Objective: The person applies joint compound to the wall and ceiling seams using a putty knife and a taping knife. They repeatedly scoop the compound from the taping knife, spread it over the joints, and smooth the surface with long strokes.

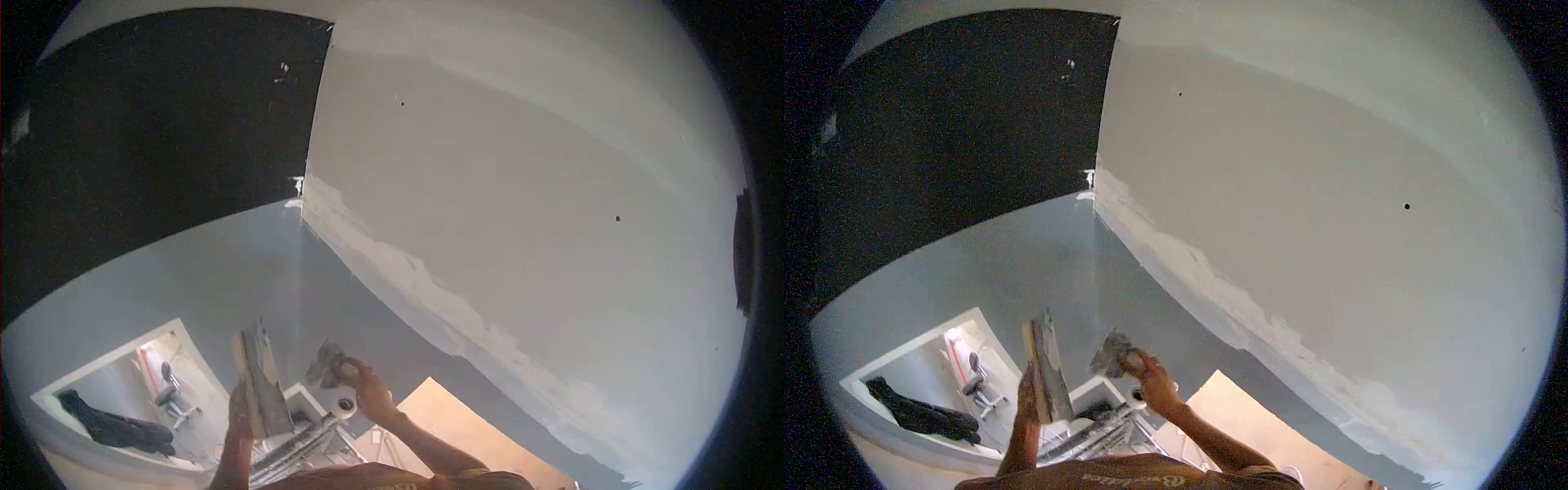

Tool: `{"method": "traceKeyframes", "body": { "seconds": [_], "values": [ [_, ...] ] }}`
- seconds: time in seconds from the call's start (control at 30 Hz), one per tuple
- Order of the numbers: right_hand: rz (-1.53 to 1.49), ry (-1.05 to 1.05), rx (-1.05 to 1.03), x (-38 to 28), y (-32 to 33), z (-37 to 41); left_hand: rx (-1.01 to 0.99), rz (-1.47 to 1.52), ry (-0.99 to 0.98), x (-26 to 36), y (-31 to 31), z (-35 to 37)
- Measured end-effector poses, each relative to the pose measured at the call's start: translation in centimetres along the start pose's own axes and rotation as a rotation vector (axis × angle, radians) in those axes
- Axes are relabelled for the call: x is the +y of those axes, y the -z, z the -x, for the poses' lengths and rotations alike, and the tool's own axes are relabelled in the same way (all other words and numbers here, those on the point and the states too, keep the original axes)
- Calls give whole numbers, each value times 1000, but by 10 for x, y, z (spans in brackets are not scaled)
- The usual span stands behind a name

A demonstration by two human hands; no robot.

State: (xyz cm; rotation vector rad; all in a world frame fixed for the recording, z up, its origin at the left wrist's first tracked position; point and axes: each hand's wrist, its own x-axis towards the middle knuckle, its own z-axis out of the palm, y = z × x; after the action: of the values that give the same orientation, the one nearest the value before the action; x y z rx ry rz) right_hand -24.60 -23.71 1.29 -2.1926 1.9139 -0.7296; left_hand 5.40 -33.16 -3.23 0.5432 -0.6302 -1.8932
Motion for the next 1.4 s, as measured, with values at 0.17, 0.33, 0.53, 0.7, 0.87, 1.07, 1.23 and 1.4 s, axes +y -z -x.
{"method": "traceKeyframes", "body": {
  "seconds": [0.17,0.33,0.53,0.7,0.87,1.07,1.23,1.4],
  "values": [
    [564,63,218,-32,101,-39,-126,93,-60,0,6,-32],
    [1346,252,407,-140,239,-190,-51,206,15,-44,28,-47],
    [1985,193,264,-173,354,-407,17,-328,-147,-131,98,-67],
    [2065,133,279,-176,380,-481,196,78,-12,-148,100,-68],
    [2079,138,355,-164,378,-513,238,-905,-425,-110,97,-69],
    [2085,21,463,-159,380,-533,338,-185,-140,-115,103,-72],
    [2067,-2,451,-160,389,-528,207,70,6,-64,58,-54],
    [2178,44,526,-162,403,-465,177,59,11,-128,96,-57]
  ]
}}
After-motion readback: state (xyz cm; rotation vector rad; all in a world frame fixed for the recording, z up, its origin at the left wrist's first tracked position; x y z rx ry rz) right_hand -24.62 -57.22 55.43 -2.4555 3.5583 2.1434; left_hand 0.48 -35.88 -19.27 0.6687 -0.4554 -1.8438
